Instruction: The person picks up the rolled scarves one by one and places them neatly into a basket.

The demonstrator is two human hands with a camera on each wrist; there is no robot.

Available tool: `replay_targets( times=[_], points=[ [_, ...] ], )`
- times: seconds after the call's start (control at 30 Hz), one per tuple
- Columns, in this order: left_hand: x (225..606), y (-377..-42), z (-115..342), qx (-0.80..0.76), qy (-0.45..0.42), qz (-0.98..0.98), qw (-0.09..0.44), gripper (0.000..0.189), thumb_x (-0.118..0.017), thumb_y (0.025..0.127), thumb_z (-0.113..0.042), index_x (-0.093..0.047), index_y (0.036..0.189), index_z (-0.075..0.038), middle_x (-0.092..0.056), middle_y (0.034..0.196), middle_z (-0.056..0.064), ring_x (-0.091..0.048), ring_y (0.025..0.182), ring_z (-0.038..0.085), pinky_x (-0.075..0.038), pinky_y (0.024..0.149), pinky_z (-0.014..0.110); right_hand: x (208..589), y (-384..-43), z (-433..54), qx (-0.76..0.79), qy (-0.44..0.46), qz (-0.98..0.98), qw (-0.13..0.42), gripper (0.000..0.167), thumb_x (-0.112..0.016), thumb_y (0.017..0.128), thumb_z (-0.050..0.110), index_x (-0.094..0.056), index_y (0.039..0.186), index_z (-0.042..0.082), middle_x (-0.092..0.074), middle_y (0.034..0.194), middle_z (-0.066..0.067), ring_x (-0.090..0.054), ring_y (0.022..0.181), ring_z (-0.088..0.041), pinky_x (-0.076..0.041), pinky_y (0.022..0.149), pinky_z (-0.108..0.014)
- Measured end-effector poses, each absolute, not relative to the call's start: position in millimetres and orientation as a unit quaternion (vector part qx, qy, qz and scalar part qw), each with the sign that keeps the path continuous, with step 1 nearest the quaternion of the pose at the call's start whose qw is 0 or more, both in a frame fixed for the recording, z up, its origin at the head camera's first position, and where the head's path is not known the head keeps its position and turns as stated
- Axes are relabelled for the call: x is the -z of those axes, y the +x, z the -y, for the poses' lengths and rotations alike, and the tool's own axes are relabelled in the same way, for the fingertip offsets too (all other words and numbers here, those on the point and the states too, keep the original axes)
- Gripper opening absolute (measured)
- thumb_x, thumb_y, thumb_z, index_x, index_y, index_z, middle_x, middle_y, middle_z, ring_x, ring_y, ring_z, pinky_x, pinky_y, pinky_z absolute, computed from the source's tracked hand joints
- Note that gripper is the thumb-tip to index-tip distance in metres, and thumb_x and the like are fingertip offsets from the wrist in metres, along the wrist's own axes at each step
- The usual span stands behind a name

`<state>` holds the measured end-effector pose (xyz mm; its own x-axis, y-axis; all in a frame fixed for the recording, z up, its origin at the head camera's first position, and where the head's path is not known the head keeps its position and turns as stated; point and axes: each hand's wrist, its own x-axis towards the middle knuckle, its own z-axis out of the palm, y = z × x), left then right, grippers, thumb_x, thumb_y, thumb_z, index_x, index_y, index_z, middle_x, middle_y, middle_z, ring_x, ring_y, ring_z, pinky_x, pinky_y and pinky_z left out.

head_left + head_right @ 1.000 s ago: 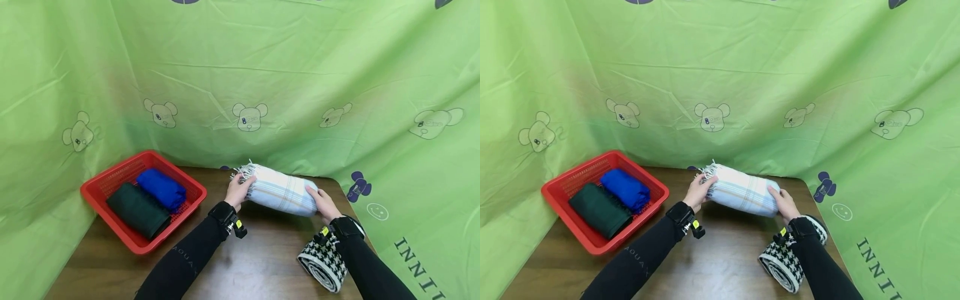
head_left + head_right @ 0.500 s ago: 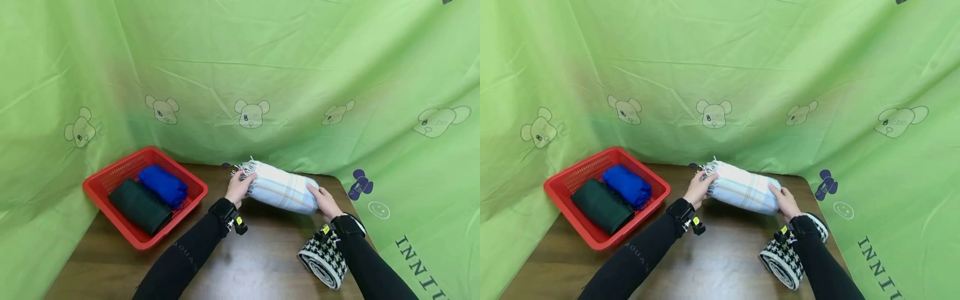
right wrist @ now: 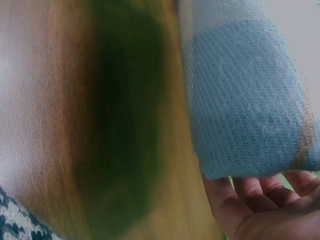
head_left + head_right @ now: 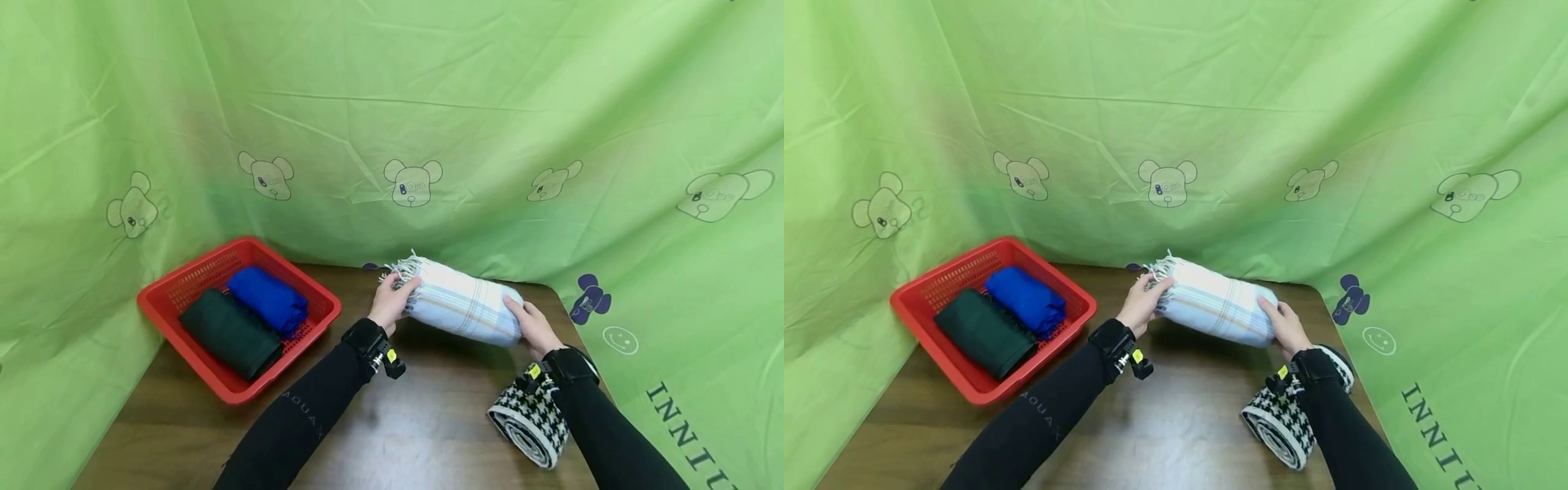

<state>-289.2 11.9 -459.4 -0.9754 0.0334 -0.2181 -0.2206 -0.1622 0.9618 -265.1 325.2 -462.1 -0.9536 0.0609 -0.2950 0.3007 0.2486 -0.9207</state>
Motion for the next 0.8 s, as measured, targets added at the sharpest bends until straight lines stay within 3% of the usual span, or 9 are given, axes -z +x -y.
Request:
replay_targets(
  times=[0.4,0.8],
  points=[
    [443.6,-289.8,-1.7,-0.767,-0.07,-0.635,0.068,0.059,-0.076,0.098,-0.034,-0.056,0.148,-0.01,-0.058,0.136,0.02,-0.066,0.097,0.024,-0.064,0.082,0.04,451.8,-265.8,-317.8,0.601,0.087,-0.788,0.1,0.079,-0.047,0.11,0.057,-0.025,0.163,0.002,-0.049,0.126,-0.007,-0.053,0.102,-0.013,-0.053,0.083,-0.029],
    [431.6,-287.0,14.3,-0.765,-0.064,-0.637,0.069,0.059,-0.074,0.1,-0.034,-0.055,0.151,-0.011,-0.058,0.14,0.021,-0.065,0.103,0.026,-0.062,0.092,0.046,446.6,-269.0,-304.4,0.614,0.079,-0.778,0.104,0.079,-0.048,0.111,0.055,-0.023,0.164,0.003,-0.051,0.121,-0.004,-0.057,0.098,-0.011,-0.055,0.082,-0.029]
  ],
)
